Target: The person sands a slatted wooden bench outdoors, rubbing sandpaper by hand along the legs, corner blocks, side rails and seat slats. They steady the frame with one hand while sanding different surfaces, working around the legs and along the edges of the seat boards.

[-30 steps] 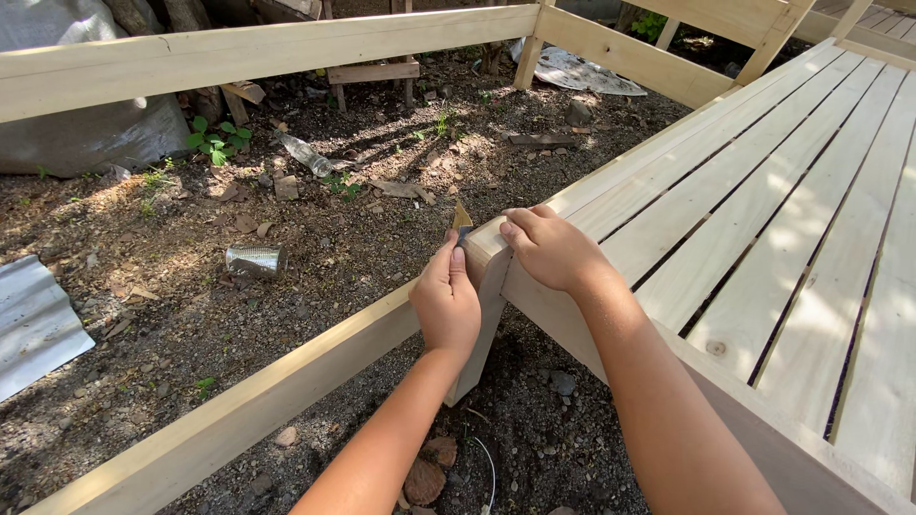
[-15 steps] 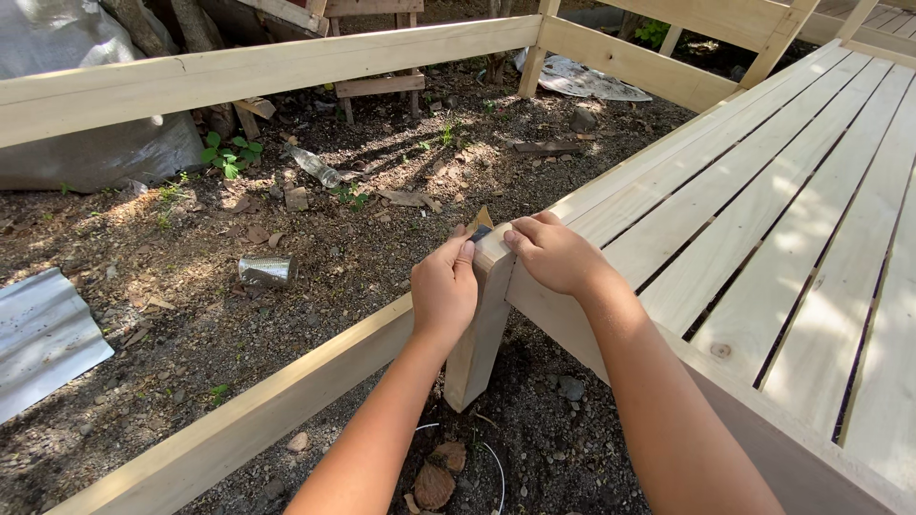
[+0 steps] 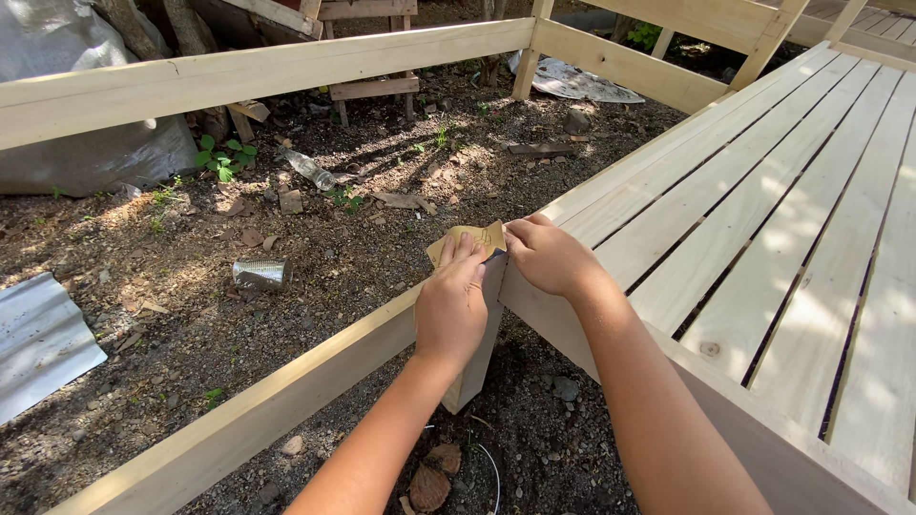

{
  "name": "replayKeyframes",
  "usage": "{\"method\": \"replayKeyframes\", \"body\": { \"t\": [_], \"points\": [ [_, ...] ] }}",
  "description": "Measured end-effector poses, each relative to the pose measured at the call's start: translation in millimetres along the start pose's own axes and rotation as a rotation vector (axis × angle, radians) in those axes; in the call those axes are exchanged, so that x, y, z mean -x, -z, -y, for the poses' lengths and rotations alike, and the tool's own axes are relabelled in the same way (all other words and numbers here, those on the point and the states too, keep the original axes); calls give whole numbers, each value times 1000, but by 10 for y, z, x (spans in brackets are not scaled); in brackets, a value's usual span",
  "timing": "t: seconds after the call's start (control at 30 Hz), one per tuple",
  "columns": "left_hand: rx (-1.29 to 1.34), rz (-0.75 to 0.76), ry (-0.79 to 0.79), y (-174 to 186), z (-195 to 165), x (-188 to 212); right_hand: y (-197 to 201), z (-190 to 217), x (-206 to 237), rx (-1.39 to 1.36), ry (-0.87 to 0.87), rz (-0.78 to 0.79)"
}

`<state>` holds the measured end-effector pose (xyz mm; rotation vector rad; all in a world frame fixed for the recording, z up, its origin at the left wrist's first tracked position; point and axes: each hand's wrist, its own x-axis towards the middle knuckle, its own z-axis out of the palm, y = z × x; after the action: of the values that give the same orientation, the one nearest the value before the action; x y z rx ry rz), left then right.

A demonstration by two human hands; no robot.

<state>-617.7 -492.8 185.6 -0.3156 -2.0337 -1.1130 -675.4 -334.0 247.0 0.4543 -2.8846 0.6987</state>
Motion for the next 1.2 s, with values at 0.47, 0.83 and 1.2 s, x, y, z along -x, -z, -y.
{"method": "replayKeyframes", "body": {
  "t": [0.47, 0.83, 1.2],
  "points": [
    [32, 64, 284, 52, 22, -35, -58, -116, -62, -98, -21, 26],
    [10, 29, 290, -26, 185, 28, -86, -167, -83, -55, 24, 24],
    [-50, 33, 238, 6, 146, -5, -22, -46, -3, -21, -50, 31]
  ]
}}
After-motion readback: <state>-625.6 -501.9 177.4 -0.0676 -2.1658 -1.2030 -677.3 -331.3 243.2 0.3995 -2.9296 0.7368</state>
